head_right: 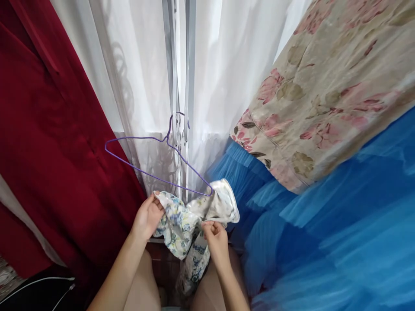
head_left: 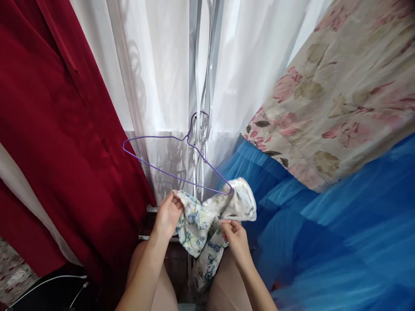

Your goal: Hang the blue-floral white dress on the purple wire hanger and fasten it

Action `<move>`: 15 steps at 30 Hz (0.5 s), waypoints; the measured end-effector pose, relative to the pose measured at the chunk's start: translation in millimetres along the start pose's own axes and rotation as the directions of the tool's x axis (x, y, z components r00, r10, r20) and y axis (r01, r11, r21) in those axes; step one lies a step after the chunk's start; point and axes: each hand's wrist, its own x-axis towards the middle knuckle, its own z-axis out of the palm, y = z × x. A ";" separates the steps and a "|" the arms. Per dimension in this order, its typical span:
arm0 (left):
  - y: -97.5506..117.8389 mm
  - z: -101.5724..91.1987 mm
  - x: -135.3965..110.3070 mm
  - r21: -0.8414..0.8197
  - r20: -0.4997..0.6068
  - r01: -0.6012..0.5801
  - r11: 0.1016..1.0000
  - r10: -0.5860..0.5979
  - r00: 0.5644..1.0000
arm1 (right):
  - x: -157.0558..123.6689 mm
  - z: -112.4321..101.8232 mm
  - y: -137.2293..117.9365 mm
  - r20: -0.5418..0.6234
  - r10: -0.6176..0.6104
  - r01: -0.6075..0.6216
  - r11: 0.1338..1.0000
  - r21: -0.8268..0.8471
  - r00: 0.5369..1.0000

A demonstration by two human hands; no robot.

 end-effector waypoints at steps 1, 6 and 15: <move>-8.4 6.5 -10.8 0.055 0.084 0.025 0.998 -0.030 0.996 | -7.4 -1.0 -1.8 0.053 -0.026 0.027 0.999 -0.034 0.998; -28.9 31.1 -54.3 0.532 0.441 -0.183 0.827 -0.087 0.893 | -45.5 12.8 -35.8 0.470 0.007 0.079 0.983 -0.164 0.883; -42.9 -20.3 -71.5 0.797 0.531 -0.320 0.512 -0.343 0.775 | -58.6 -18.2 -70.7 0.319 0.276 -0.276 0.960 -0.044 0.907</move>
